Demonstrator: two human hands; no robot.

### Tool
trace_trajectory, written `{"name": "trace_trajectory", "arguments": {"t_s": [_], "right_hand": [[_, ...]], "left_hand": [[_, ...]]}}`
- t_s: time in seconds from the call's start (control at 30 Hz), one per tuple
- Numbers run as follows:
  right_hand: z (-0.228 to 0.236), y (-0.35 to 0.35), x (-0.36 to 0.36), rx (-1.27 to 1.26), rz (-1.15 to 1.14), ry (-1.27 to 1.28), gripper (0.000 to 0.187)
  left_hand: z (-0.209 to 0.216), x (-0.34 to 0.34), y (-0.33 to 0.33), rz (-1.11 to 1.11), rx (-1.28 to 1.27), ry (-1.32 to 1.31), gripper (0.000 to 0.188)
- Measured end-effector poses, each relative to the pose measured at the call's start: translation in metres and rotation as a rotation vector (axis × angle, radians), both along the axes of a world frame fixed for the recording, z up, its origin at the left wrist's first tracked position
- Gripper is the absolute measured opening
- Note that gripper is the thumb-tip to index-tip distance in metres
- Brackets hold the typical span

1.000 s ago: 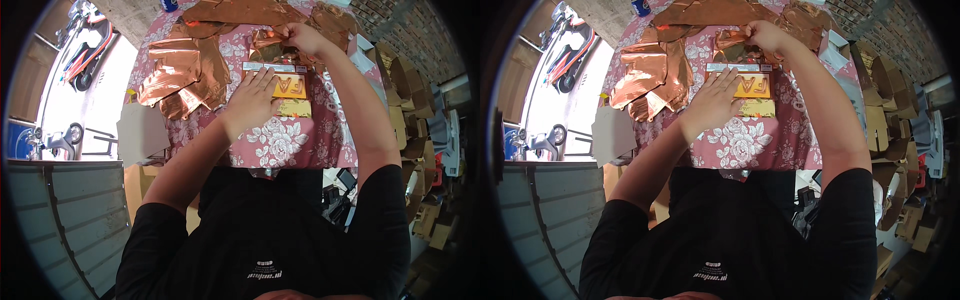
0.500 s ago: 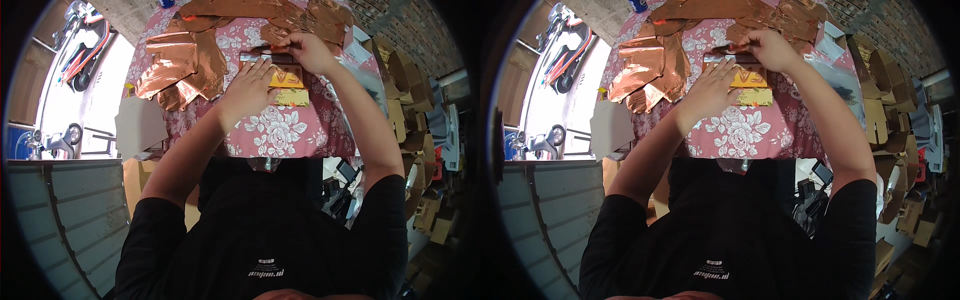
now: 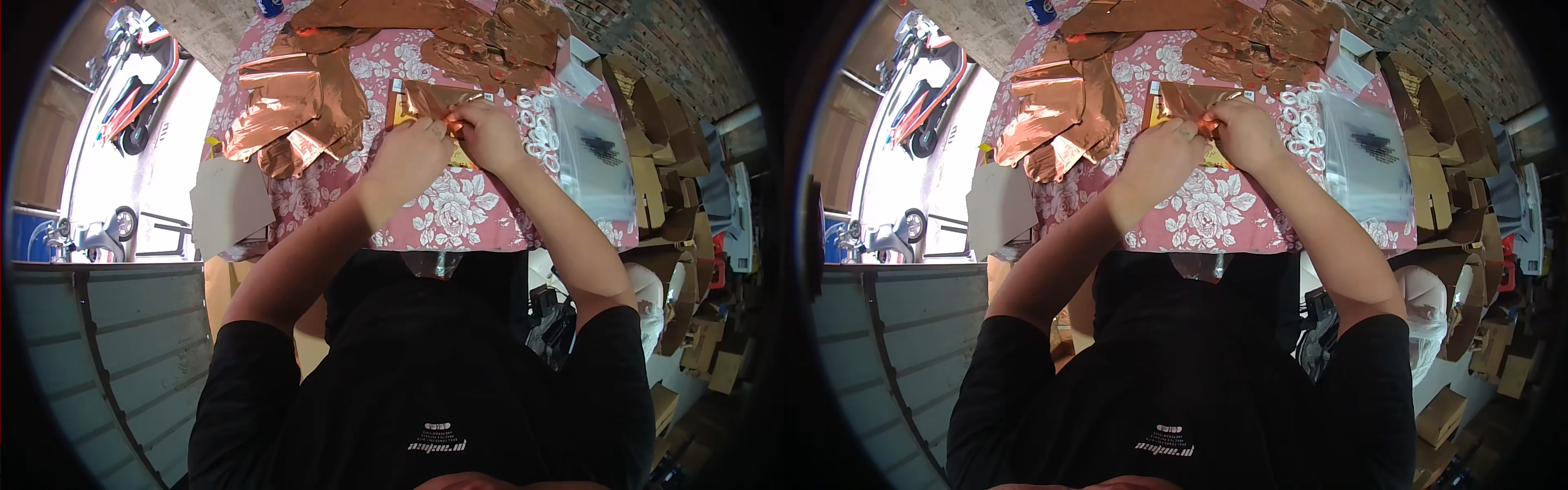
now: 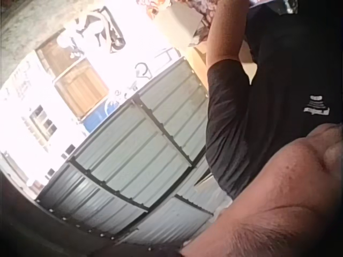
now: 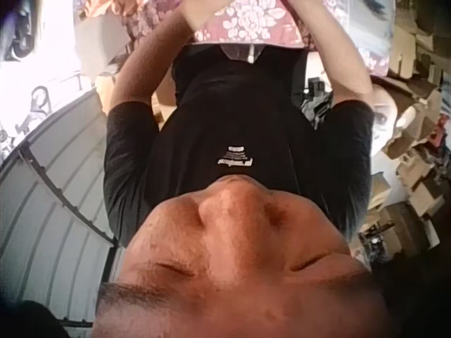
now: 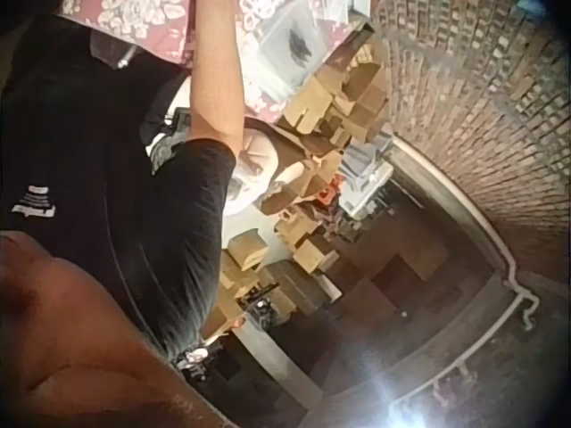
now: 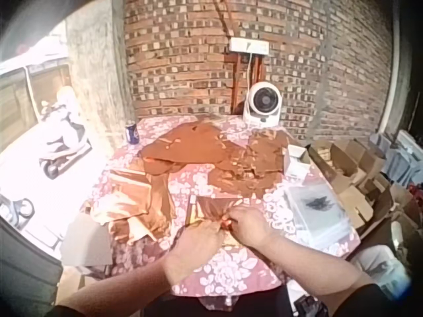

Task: Folding foil balloons around cardboard inserts and placing them into plastic sleeves.

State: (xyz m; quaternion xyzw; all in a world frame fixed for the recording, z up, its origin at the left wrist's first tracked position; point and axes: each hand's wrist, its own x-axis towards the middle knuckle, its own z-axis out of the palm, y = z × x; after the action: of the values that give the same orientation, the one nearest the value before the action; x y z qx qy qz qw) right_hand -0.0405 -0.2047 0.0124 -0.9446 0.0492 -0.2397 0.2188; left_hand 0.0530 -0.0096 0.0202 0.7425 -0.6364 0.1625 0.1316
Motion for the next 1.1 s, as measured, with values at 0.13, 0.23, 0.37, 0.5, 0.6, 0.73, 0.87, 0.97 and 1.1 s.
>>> {"name": "trace_trajectory", "arguments": {"t_s": [0.13,0.23,0.37,0.5,0.6,0.73,0.87,0.97,1.1], "right_hand": [[-0.005,0.004,-0.002,-0.129,-0.013,-0.038,0.022],[-0.001,0.006,-0.005,-0.111,0.005,-0.037,0.019],[0.004,0.012,-0.003,-0.138,0.002,-0.003,0.018],[-0.001,0.010,-0.003,-0.132,-0.005,-0.031,0.019],[0.000,0.009,-0.004,-0.135,-0.009,-0.013,0.020],[0.001,0.005,-0.009,-0.236,0.080,-0.092,0.024],[0.022,0.013,-0.013,-0.344,0.067,-0.244,0.031],[0.017,0.016,-0.012,-0.342,-0.080,-0.230,0.039],[0.006,0.010,-0.016,-0.197,-0.072,0.120,0.045]], "left_hand": [[0.008,-0.007,0.003,0.004,0.089,0.055,0.020],[0.019,0.005,0.000,-0.064,-0.320,0.068,0.031],[0.013,0.058,-0.010,-0.028,-0.101,0.191,0.055],[-0.012,0.076,-0.004,0.004,0.194,0.220,0.057],[-0.017,0.075,-0.001,-0.013,0.113,0.213,0.057],[-0.012,0.076,-0.004,-0.016,0.131,0.316,0.057],[-0.018,0.077,-0.004,0.015,0.174,0.314,0.059],[-0.014,0.079,-0.004,0.001,0.159,0.339,0.057],[0.006,0.082,-0.010,0.041,0.260,0.558,0.055]]}}
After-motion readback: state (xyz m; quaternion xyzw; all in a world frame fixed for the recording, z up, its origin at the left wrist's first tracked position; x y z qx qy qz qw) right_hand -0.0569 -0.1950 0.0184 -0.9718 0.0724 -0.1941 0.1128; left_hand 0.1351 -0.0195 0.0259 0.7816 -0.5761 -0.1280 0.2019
